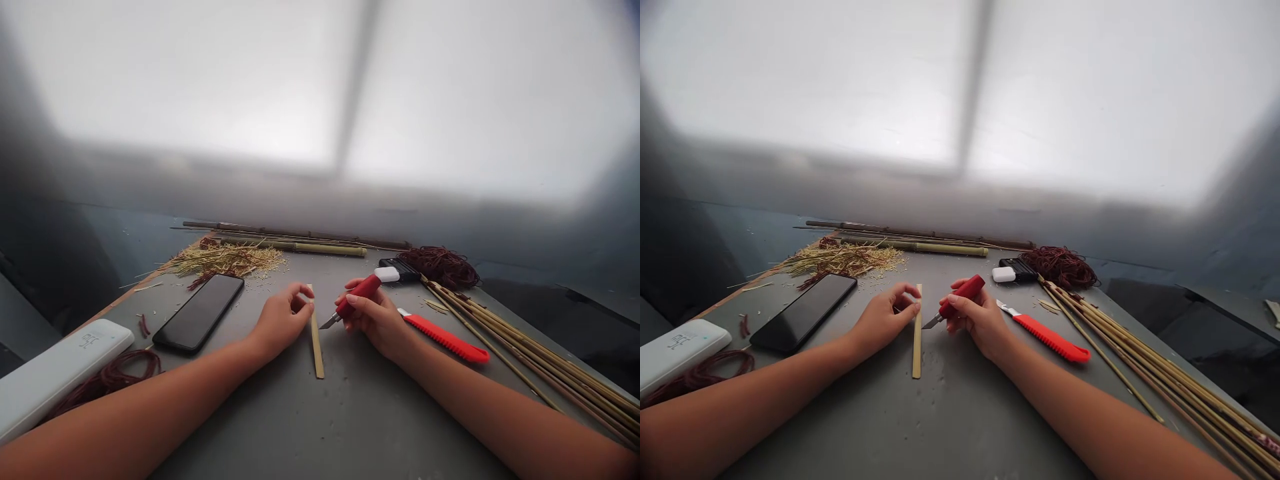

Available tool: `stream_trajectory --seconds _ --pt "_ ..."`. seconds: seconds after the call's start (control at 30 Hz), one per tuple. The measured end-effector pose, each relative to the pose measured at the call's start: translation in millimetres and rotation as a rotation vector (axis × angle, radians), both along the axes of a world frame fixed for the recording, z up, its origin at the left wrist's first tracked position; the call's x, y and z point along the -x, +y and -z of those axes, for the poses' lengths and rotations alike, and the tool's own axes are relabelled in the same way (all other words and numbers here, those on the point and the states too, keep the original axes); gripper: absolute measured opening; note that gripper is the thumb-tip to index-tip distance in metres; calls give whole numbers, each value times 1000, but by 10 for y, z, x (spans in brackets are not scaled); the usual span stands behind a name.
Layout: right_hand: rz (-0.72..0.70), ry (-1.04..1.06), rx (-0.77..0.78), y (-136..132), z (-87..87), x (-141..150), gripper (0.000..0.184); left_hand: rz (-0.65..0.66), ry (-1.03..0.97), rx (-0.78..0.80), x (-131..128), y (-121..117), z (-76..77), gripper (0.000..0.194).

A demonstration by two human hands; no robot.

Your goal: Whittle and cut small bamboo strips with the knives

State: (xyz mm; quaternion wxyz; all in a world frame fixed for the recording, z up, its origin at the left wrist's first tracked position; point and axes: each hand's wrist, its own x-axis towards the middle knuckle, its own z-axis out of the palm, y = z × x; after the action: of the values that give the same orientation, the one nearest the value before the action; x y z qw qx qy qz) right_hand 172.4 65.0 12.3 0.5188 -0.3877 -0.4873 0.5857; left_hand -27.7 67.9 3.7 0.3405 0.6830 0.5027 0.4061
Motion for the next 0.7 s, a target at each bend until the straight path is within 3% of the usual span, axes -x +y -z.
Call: stream_trajectory --seconds 0.3,0.47,0.7 --pt "-23 -57 -86 -106 -10 83 40 -16 15 -26 -9 17 18 24" --pt "-46 -158 -177 -145 4 67 36 84 132 -54 -13 -1 8 18" --pt "-88 -277 -192 -158 -9 52 41 206 315 -125 33 -27 -52 17"
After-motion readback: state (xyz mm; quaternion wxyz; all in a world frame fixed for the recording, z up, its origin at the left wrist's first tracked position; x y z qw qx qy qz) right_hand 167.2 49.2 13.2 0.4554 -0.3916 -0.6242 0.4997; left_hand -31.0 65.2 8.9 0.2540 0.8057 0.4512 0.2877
